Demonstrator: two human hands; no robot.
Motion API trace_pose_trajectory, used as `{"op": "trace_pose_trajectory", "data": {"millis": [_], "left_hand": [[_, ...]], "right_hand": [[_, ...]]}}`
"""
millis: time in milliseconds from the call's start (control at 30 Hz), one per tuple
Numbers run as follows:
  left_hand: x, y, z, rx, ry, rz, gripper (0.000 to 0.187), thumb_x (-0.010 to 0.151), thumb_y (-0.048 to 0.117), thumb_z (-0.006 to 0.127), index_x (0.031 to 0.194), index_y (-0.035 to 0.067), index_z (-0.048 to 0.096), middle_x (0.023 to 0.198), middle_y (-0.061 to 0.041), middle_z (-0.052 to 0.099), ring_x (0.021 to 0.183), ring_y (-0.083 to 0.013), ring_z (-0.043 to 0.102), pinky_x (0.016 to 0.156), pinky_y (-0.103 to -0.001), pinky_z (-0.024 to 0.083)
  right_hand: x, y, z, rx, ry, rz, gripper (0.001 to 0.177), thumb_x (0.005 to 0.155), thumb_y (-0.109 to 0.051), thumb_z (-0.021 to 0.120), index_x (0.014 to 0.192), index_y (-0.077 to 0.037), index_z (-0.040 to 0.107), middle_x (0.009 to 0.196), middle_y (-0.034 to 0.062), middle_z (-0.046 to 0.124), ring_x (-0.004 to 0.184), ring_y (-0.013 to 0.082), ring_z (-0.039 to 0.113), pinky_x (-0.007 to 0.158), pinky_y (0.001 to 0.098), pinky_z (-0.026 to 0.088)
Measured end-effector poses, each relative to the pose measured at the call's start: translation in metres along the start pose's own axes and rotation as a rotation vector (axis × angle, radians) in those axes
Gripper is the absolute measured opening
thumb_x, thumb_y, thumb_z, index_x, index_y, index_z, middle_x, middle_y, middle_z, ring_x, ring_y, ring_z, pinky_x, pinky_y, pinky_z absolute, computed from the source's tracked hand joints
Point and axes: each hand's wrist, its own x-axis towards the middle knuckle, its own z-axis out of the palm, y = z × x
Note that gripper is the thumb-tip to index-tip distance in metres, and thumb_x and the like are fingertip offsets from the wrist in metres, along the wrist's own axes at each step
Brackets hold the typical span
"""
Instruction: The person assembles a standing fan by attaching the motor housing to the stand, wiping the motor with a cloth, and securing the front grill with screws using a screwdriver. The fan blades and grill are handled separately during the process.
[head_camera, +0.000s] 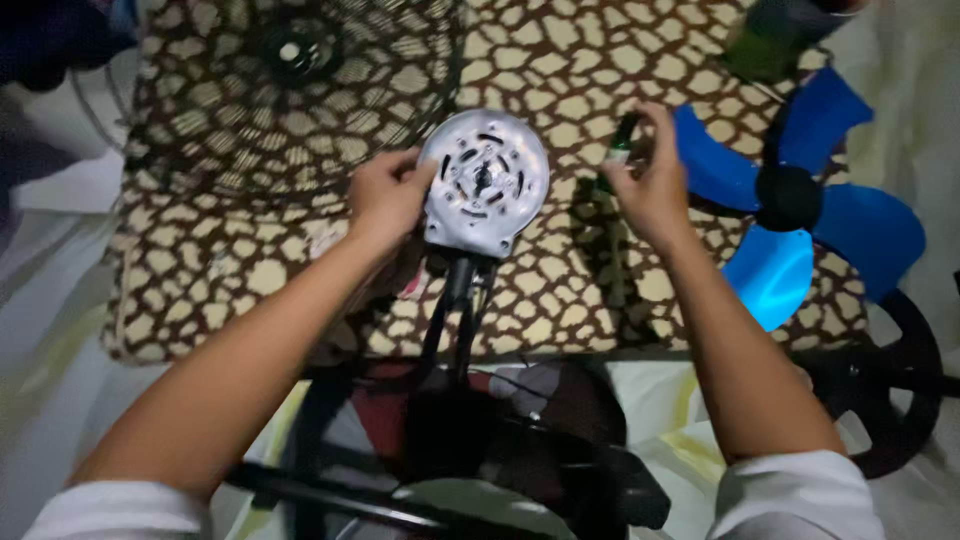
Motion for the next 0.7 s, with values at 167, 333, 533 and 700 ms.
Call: {"op": "trace_pose_trajectory", "data": {"millis": [167,333,533,700], "left_hand": [[-0.005,0.002,-0.008,-0.028,-0.061,-0.01,0.042,0.09,0.033,0.078,0.116,-0.001,0.075,0.089,-0.01,0.076,0.076,-0.0131,0.069,0.07,-0.026,0.054],[-0.027,0.055,-0.024,0.029,0.117,0.227,0.044,0.09,0.022,0.075,0.12,-0.007,0.063,0.104,-0.018,0.063,0.09,-0.0268,0.062,0.078,-0.037,0.051],[-0.108,0.143,-0.009,0.033,-0.184,0.668,0.02,0.095,0.02,0.069,0.11,0.007,0.065,0.107,-0.013,0.064,0.101,-0.0334,0.064,0.09,-0.044,0.051],[-0.105,0.171,0.124,-0.102,-0.57,0.305,0.057,0.092,0.016,0.066,0.144,-0.002,0.05,0.131,-0.026,0.057,0.121,-0.0413,0.057,0.103,-0.046,0.045]], "right_hand": [[0.003,0.022,0.004,-0.087,0.061,-0.195,0.063,0.094,-0.002,0.076,0.148,-0.012,0.045,0.137,0.0161,0.06,0.116,0.0241,0.065,0.09,0.0366,0.057],[0.026,0.062,-0.003,0.019,0.14,0.029,0.067,0.096,-0.007,0.074,0.153,-0.014,0.04,0.119,0.012,0.065,0.104,0.0211,0.068,0.086,0.0348,0.057],[0.091,0.139,-0.033,-0.04,0.398,-0.024,0.062,0.093,-0.009,0.082,0.146,-0.004,0.051,0.113,0.0121,0.069,0.099,0.0219,0.068,0.088,0.0363,0.056],[0.125,0.197,-0.052,-0.225,0.537,0.093,0.047,0.08,-0.014,0.088,0.12,0.0,0.067,0.104,0.0146,0.073,0.092,0.0277,0.071,0.081,0.0409,0.056]]}}
